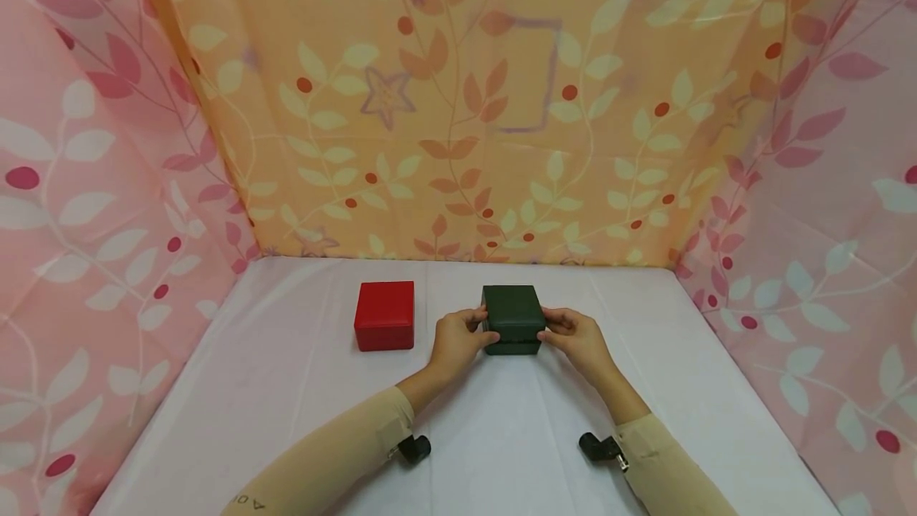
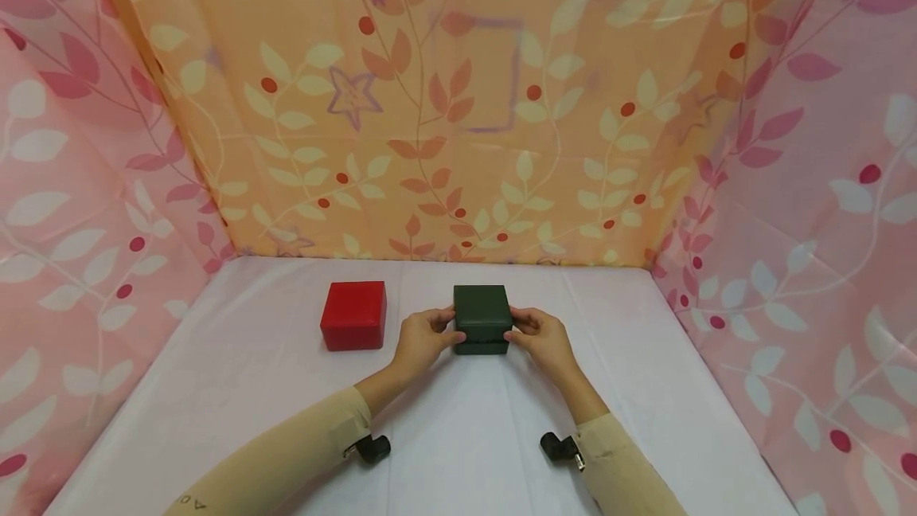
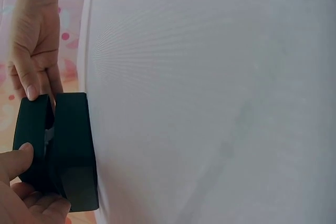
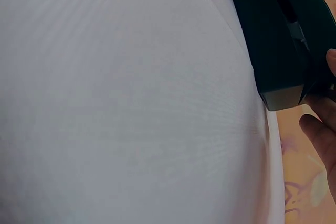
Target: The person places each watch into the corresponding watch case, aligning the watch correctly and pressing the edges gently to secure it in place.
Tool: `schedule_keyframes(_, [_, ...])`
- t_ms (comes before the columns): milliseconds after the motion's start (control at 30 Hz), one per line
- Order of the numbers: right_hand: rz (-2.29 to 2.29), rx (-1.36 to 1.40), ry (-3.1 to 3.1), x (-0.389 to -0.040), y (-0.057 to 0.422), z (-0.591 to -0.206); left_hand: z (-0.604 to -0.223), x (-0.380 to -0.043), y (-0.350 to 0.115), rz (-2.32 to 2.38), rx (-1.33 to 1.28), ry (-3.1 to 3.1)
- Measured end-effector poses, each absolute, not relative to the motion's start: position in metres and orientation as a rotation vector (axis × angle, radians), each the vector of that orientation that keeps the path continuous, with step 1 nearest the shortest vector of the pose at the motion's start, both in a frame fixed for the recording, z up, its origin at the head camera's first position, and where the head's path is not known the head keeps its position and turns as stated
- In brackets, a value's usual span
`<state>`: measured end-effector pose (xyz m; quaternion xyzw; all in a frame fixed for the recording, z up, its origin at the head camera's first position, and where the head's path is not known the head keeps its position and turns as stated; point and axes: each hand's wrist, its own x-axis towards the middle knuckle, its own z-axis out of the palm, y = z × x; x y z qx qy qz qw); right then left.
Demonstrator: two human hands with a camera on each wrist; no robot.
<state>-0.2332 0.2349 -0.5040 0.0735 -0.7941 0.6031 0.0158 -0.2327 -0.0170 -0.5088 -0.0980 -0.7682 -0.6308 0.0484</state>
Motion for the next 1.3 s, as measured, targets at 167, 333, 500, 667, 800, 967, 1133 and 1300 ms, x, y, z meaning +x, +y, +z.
schedule_keyframes(167, [1.897,0.218,-2.473,-0.233,0.236,-0.508,-0.510,-0.231,-0.017,-1.895,-0.298,-2.373])
schedule_keyframes(333, [1.871,0.229,-2.494,-0.232,0.237,-0.508,-0.511,-0.231,-0.019,-1.902,-0.299,-2.394])
schedule_keyframes(500, [1.881,0.261,-2.494,-0.231,0.237,-0.508,-0.511,-0.234,-0.021,-1.891,-0.322,-2.405])
schedule_keyframes(667, [1.855,0.276,-2.524,-0.231,0.239,-0.508,-0.510,-0.234,-0.022,-1.899,-0.339,-2.423])
schedule_keyframes(800, [1.787,0.319,-2.573,-0.232,0.241,-0.506,-0.507,-0.233,-0.024,-1.932,-0.359,-2.434])
schedule_keyframes(967, [1.711,0.343,-2.637,-0.233,0.246,-0.505,-0.503,-0.233,-0.027,-1.931,-0.402,-2.487])
schedule_keyframes(1133, [1.539,0.397,-2.691,-0.232,0.248,-0.500,-0.499,-0.233,-0.028,-1.924,-0.423,-2.514])
schedule_keyframes(1300, [1.358,0.454,-2.755,-0.227,0.247,-0.495,-0.498,-0.229,-0.031,-1.915,-0.410,-2.575])
